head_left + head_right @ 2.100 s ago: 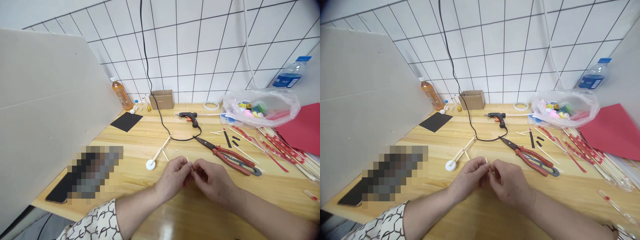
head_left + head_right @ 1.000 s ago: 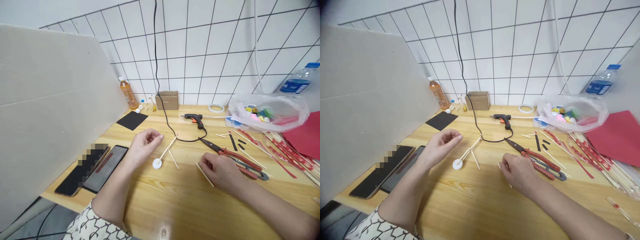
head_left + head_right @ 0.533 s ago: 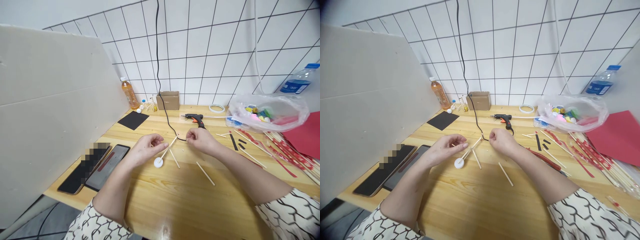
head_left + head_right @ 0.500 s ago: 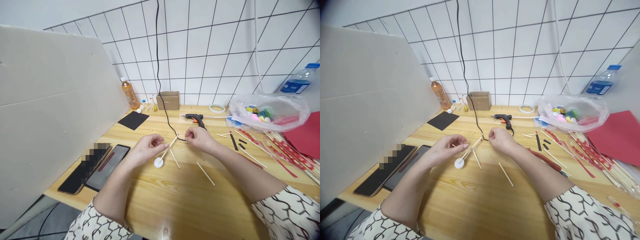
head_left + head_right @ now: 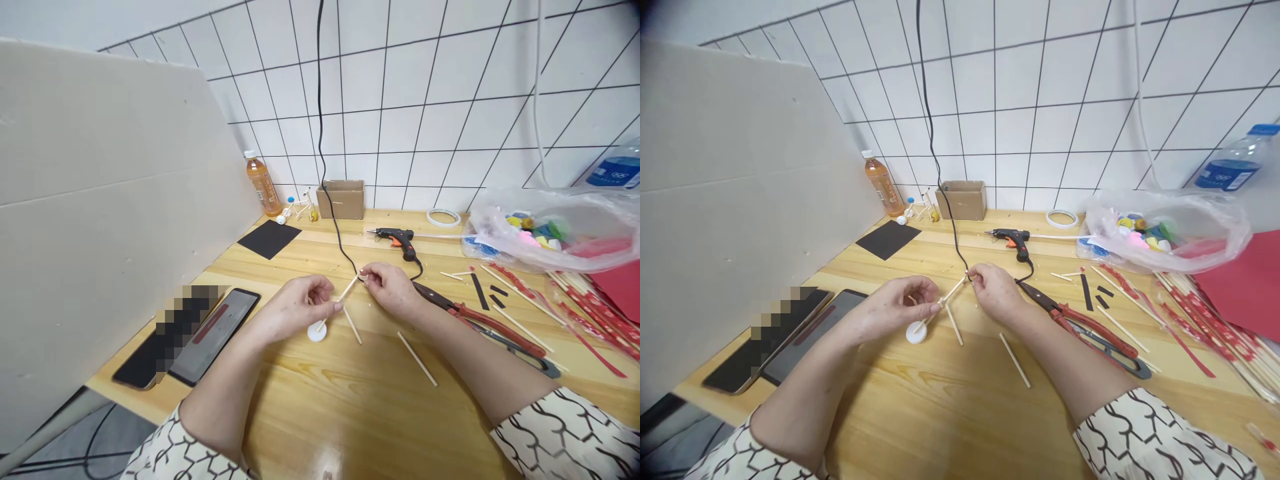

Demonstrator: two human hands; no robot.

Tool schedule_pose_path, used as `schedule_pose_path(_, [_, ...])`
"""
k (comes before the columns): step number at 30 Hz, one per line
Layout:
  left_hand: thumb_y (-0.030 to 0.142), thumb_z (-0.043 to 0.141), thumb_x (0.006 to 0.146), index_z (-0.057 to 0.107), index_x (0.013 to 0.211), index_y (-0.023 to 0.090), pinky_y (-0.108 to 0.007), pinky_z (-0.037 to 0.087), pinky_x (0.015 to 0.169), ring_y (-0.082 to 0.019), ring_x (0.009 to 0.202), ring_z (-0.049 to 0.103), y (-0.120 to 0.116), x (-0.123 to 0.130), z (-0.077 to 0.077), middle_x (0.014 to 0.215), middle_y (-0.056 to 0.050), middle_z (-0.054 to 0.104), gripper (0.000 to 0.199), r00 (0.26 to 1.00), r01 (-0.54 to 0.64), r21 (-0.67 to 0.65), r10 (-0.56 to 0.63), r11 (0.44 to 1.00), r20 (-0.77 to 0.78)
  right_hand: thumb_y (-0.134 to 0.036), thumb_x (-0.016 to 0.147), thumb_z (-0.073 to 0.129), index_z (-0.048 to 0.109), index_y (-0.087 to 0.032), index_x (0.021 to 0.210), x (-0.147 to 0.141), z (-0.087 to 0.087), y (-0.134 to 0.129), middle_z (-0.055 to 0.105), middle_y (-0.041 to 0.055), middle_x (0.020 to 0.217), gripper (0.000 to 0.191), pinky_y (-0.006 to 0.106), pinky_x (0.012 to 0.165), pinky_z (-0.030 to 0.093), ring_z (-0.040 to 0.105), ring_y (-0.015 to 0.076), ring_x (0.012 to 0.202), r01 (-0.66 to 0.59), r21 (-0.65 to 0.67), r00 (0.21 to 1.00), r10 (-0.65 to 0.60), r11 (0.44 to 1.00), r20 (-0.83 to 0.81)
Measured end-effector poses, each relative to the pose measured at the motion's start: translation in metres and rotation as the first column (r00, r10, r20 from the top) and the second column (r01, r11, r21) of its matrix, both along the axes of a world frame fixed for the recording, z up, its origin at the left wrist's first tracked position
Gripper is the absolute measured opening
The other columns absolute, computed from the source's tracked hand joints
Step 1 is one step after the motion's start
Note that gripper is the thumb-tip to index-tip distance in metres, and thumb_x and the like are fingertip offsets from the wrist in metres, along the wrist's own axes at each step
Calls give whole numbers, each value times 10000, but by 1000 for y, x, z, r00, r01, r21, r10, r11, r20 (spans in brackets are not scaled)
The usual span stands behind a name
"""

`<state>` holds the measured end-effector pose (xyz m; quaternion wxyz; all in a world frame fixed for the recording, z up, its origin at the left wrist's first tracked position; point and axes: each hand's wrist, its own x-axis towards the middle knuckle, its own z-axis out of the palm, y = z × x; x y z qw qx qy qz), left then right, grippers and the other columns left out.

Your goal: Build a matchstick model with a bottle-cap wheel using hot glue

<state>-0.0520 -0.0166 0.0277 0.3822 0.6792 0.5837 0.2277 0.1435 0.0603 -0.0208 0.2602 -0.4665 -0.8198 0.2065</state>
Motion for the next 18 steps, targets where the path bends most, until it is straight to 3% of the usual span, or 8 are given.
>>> schedule_pose_path(7, [457, 596, 723, 592, 873, 156, -232, 396, 561, -128, 640, 519, 2, 1, -3, 766, -18, 588, 336, 1000, 4, -5, -4, 1000, -19, -132, 783, 503, 658, -156, 921, -3, -8, 3, 675, 81, 906, 209, 291, 754, 431, 590, 182, 822, -11, 44, 1000, 11, 999, 9])
schedule_pose_path(14, [461, 596, 715, 587, 888, 155, -240, 415, 576, -140, 664, 541, 2, 2, -3, 787, -27, 597, 351, 999, -10, -7, 10, 1000, -37, -155, 804, 487, 652, -163, 906, -2, -7, 1, 656, 81, 893, 194, 288, 736, 415, 577, 185, 827, -3, 70, 999, 0, 998, 47])
schedule_pose_path(18, [464, 582, 730, 581, 892, 153, -244, 429, 591, -145, 687, 556, 1, 2, -1, 778, -29, 602, 351, 1000, -5, -29, 5, 1000, -1, -188, 781, 504, 646, -164, 818, 0, -1, -4, 646, 60, 812, 148, 260, 661, 393, 557, 164, 739, -11, 57, 996, 7, 998, 84])
